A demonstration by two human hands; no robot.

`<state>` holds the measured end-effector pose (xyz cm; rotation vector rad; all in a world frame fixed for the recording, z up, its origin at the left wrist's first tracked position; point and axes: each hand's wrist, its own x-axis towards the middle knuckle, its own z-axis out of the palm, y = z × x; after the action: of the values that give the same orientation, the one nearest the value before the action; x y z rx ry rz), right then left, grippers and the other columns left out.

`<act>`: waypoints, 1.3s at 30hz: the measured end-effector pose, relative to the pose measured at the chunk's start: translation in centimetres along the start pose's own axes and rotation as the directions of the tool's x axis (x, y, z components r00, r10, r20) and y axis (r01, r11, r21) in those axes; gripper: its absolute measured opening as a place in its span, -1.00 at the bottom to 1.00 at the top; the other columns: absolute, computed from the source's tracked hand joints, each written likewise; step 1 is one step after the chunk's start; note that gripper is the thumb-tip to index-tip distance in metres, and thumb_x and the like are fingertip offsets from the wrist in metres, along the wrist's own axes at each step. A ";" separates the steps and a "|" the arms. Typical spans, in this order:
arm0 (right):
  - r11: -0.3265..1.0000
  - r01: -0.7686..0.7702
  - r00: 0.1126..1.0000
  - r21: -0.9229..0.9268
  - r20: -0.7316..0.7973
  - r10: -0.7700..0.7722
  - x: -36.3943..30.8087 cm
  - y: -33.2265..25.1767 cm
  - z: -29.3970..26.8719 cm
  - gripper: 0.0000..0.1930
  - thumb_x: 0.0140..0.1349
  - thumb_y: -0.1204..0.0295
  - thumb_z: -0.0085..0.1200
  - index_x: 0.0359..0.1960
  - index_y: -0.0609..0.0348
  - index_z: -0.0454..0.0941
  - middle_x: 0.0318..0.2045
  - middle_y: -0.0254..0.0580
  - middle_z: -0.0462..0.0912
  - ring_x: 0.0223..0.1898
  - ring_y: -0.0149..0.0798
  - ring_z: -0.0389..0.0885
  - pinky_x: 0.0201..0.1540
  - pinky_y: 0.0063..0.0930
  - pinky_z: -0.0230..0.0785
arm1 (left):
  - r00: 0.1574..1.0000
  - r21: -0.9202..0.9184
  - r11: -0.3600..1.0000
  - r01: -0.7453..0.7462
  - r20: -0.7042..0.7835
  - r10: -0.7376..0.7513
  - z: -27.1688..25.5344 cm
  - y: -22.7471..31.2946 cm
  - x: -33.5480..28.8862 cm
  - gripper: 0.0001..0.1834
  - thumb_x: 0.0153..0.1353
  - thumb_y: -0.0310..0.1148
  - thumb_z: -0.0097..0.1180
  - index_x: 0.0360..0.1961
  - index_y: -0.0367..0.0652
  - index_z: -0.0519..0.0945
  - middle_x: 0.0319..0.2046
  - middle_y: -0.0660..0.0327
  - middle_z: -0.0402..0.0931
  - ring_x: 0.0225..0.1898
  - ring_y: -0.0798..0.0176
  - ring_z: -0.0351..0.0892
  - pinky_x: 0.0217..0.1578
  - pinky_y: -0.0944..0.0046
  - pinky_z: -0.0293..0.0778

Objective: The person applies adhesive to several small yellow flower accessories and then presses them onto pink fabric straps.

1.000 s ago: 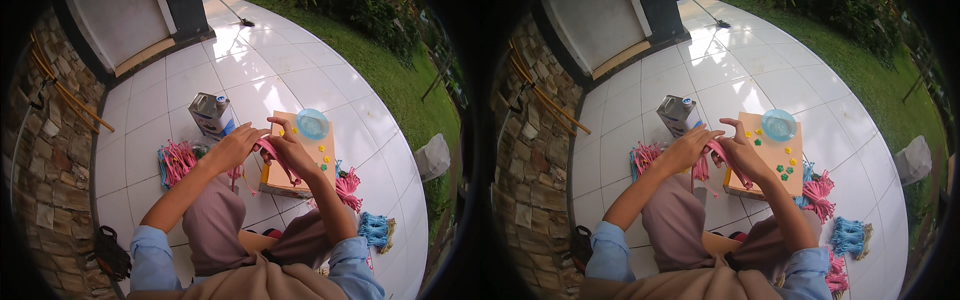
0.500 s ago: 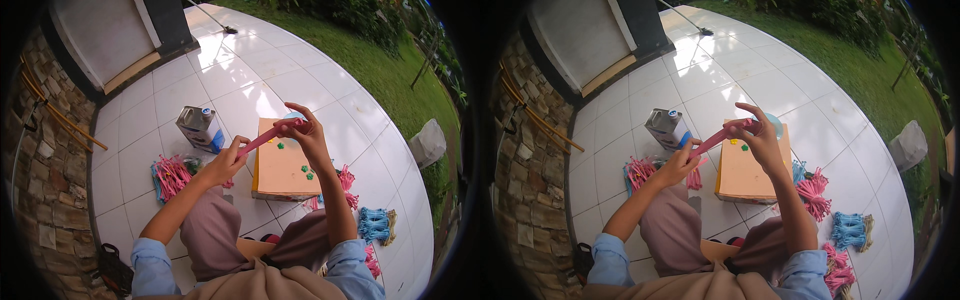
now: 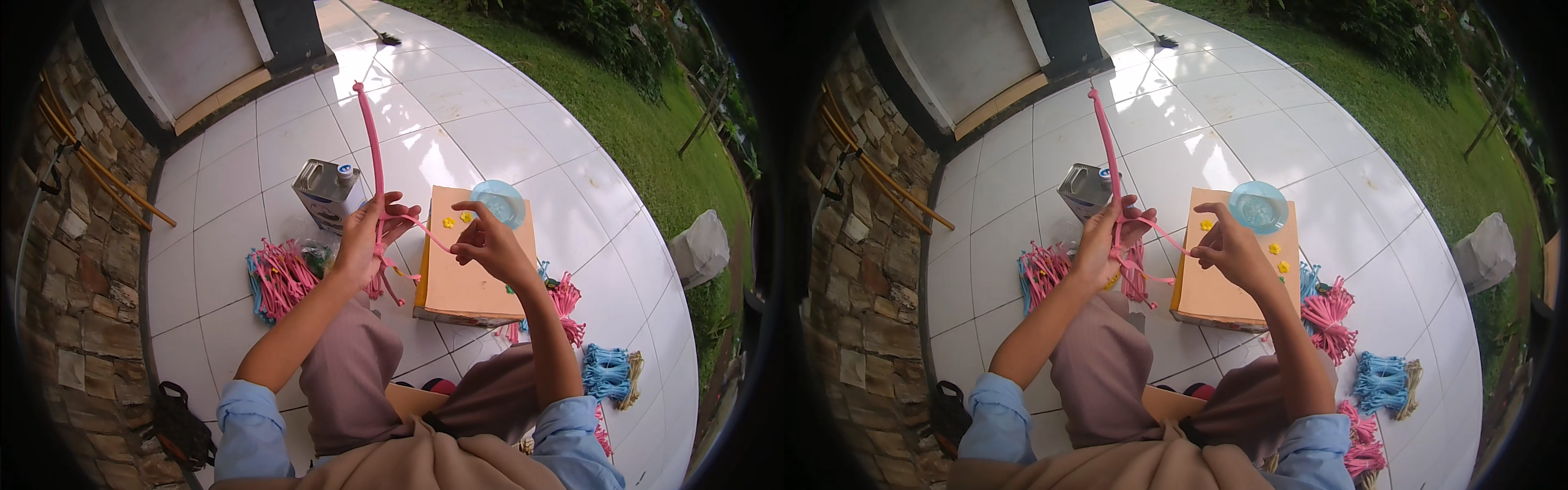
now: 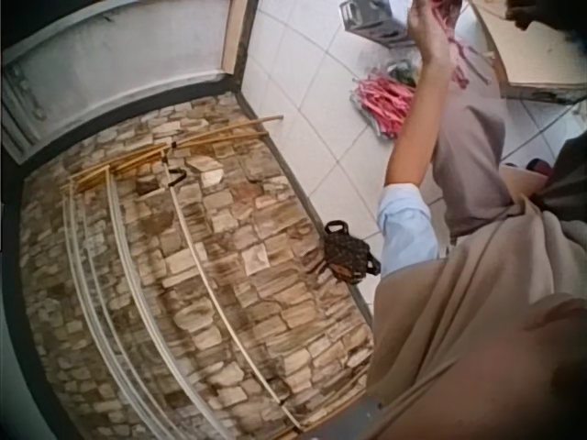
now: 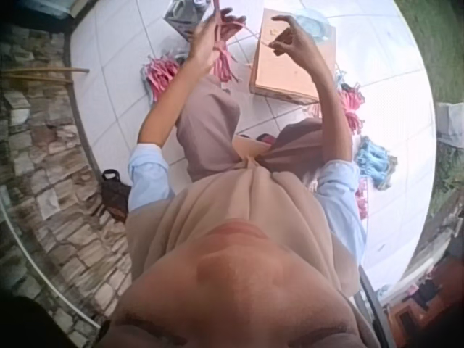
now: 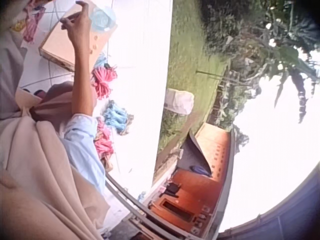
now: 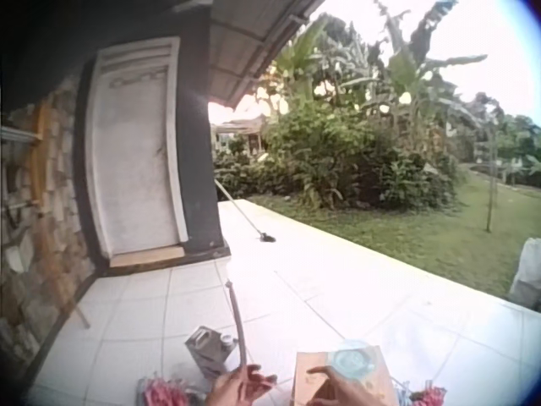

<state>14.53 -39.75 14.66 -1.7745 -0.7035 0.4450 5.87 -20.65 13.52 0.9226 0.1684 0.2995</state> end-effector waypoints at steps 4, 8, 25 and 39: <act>0.982 0.003 0.969 -0.188 0.242 0.044 0.0 0.2 -0.2 -0.50 0.05 0.44 0.15 0.04 0.18 0.25 -0.47 -0.18 0.61 -0.31 -0.33 0.58 -0.27 -0.48 0.38 | 0.992 0.107 0.988 0.115 0.036 -0.119 -0.1 -0.2 -0.2 -0.70 0.31 -0.17 -0.16 -0.28 -0.22 0.41 -0.70 0.45 0.20 -0.56 0.47 0.38 -0.33 0.38 0.46; 0.966 -0.073 0.991 0.248 -0.087 0.098 -0.1 -0.3 -1.5 -0.27 0.10 0.24 0.15 0.19 0.20 -0.02 -0.15 0.08 0.53 -0.11 -0.20 0.53 -0.07 -0.41 0.39 | 0.947 0.185 0.965 0.188 0.225 -0.228 1.0 -0.5 -0.4 -0.70 0.33 -0.13 -0.21 -0.39 -0.14 0.37 -0.74 0.48 0.04 -0.73 0.58 0.07 -0.63 0.53 0.18; 0.917 -0.083 0.990 -0.390 -0.134 0.033 -7.1 14.4 -8.2 -0.66 -0.12 0.59 0.21 -0.26 0.24 0.40 -0.47 -0.14 0.53 -0.44 -0.28 0.52 -0.40 -0.46 0.39 | 0.749 0.535 0.762 0.365 0.317 -0.582 2.9 -4.6 0.9 -0.74 0.35 -0.24 -0.30 -0.27 -0.17 0.39 -0.78 0.47 -0.04 -0.81 0.58 -0.11 -0.78 0.51 -0.14; 0.895 0.004 0.999 -0.446 -0.038 -0.024 -5.8 12.3 -5.6 -0.57 -0.08 0.68 0.03 -0.14 0.20 0.20 -0.50 -0.04 0.51 -0.41 -0.06 0.52 -0.32 -0.31 0.36 | 0.791 0.471 0.787 0.397 0.259 -0.554 2.7 -4.7 0.7 -0.80 0.29 -0.22 -0.16 -0.36 -0.11 0.35 -0.70 0.48 0.04 -0.76 0.60 -0.05 -0.74 0.53 -0.10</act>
<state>16.52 -50.15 4.46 -2.2010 -0.8353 0.2431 8.13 -25.18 11.35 1.2830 0.0973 -0.4251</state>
